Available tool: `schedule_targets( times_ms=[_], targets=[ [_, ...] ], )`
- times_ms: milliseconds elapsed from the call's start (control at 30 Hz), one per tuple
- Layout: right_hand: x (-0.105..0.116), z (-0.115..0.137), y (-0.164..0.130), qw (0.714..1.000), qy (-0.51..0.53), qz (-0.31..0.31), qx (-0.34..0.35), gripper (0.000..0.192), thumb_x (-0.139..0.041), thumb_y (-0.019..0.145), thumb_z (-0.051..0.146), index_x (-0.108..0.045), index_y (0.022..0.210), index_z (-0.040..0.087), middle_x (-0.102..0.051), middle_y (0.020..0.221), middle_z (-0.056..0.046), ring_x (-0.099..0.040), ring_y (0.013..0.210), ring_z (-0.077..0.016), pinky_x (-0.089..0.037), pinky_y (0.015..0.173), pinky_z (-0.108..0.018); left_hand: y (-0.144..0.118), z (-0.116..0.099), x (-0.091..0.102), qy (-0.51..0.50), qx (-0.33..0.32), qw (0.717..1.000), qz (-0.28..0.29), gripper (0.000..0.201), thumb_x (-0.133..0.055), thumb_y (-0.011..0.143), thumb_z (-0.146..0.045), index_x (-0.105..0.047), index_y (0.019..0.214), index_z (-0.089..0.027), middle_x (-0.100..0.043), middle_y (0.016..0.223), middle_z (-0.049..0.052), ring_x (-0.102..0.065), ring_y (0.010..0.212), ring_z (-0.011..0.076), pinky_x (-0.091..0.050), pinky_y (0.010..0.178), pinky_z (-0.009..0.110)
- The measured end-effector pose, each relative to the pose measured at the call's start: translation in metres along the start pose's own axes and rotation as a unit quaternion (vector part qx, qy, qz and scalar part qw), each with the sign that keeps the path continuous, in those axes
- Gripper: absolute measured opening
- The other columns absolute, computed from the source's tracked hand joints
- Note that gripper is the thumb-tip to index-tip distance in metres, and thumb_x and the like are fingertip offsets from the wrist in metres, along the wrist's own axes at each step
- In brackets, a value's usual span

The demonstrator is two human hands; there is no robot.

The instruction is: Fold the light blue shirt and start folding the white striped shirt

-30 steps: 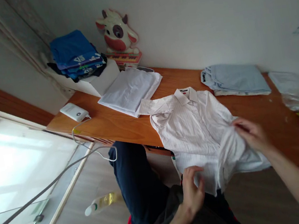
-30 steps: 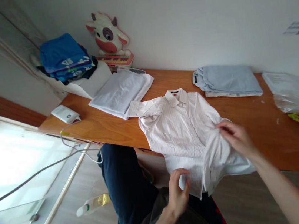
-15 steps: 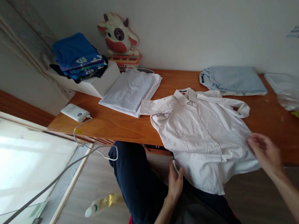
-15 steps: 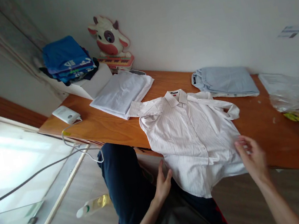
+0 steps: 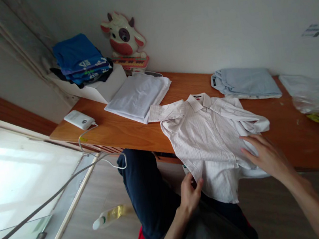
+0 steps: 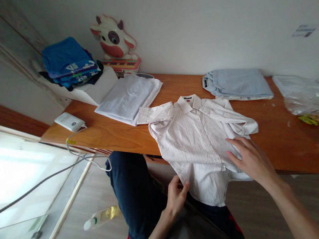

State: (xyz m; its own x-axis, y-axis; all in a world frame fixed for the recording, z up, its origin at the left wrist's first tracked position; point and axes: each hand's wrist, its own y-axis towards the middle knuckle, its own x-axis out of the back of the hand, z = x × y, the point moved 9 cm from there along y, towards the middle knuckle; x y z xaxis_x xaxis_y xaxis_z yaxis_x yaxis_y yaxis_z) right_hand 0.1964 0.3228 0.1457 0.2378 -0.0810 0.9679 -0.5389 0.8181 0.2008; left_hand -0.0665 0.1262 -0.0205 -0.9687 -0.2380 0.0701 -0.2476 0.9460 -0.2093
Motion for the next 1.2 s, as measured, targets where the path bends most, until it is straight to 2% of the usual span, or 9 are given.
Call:
schedule_targets(
  times_ms=[167,333,467,600,733,833,1033,1133,1200],
  targets=[
    [-0.042,0.041,0.078,0.996,0.05,0.049,0.052,0.058,-0.047,0.107,0.053,-0.052,0.162,0.032,-0.053,0.166,-0.007,-0.051,0.151,-0.0341,-0.044,0.126,-0.055,0.001,0.012,0.012,-0.035,0.011,0.999,-0.03,0.049,-0.054,0.106,-0.061,-0.066,0.119,-0.016,-0.071,0.103,0.008,-0.062,0.091,0.0212,-0.052,0.086,0.034],
    [-0.09,-0.008,0.098,0.991,-0.033,0.109,-0.074,0.077,-0.036,0.106,0.068,-0.023,0.175,0.036,-0.017,0.184,-0.005,-0.021,0.165,-0.0498,-0.021,0.122,-0.086,0.005,0.017,0.018,-0.068,0.018,0.997,-0.03,0.045,-0.056,0.106,-0.061,-0.062,0.112,-0.017,-0.063,0.098,0.003,-0.055,0.086,0.0168,-0.049,0.08,0.028],
    [-0.089,-0.035,0.096,0.986,-0.033,0.117,-0.115,0.083,-0.033,0.105,0.074,-0.025,0.175,0.032,-0.017,0.184,-0.01,-0.022,0.163,-0.0533,-0.019,0.119,-0.089,0.007,0.017,0.023,-0.085,0.044,0.995,-0.035,0.047,-0.058,0.104,-0.063,-0.063,0.104,-0.016,-0.061,0.091,0.001,-0.052,0.08,0.0146,-0.046,0.072,0.025],
    [-0.073,-0.024,0.111,0.992,-0.017,0.095,-0.084,0.079,-0.044,0.103,0.072,-0.041,0.168,0.027,-0.03,0.179,-0.015,-0.031,0.16,-0.0493,-0.024,0.123,-0.081,0.001,0.002,0.028,-0.092,0.053,0.994,-0.005,0.053,-0.066,0.098,-0.065,-0.07,0.112,-0.014,-0.071,0.098,0.006,-0.062,0.089,0.0202,-0.054,0.079,0.03],
    [-0.058,0.04,0.143,0.995,0.09,0.029,0.038,0.062,-0.05,0.106,0.053,-0.047,0.162,0.026,-0.044,0.17,-0.014,-0.041,0.157,-0.0376,-0.033,0.129,-0.064,-0.016,-0.013,0.016,-0.149,0.067,0.98,0.111,0.071,-0.083,0.088,-0.06,-0.067,0.141,-0.016,-0.074,0.135,0.015,-0.067,0.122,0.0344,-0.056,0.106,0.045],
    [-0.053,0.104,0.17,0.975,0.193,-0.007,0.114,0.056,-0.052,0.107,0.045,-0.048,0.161,0.028,-0.052,0.163,-0.011,-0.049,0.151,-0.0336,-0.04,0.128,-0.058,-0.029,-0.011,0.007,-0.144,0.097,0.973,0.154,0.068,-0.083,0.088,-0.06,-0.07,0.137,-0.014,-0.075,0.131,0.015,-0.069,0.117,0.0348,-0.058,0.101,0.044],
    [-0.063,0.232,0.236,0.944,0.237,-0.014,0.229,0.055,-0.057,0.108,0.037,-0.047,0.161,0.034,-0.053,0.162,-0.004,-0.049,0.148,-0.0334,-0.04,0.125,-0.062,-0.03,-0.008,0.023,-0.044,0.061,0.991,0.111,0.055,-0.07,0.098,-0.057,-0.073,0.132,-0.014,-0.078,0.123,0.013,-0.069,0.112,0.0328,-0.057,0.096,0.041],
    [-0.09,0.272,0.266,0.943,0.203,0.022,0.264,0.07,-0.07,0.102,0.046,-0.043,0.164,0.032,-0.049,0.166,-0.005,-0.044,0.15,-0.0349,-0.038,0.123,-0.062,-0.032,0.003,0.042,0.055,0.067,0.993,0.077,0.045,-0.07,0.097,-0.056,-0.076,0.116,-0.016,-0.078,0.102,0.008,-0.068,0.093,0.0268,-0.055,0.083,0.035],
    [-0.113,0.286,0.281,0.943,0.188,0.052,0.268,0.073,-0.078,0.095,0.055,-0.052,0.158,0.028,-0.055,0.16,-0.008,-0.046,0.146,-0.0369,-0.037,0.122,-0.064,-0.035,0.01,0.05,0.106,0.073,0.99,0.064,0.038,-0.07,0.097,-0.053,-0.074,0.109,-0.017,-0.074,0.088,0.004,-0.063,0.078,0.0216,-0.051,0.072,0.032]
  ],
)
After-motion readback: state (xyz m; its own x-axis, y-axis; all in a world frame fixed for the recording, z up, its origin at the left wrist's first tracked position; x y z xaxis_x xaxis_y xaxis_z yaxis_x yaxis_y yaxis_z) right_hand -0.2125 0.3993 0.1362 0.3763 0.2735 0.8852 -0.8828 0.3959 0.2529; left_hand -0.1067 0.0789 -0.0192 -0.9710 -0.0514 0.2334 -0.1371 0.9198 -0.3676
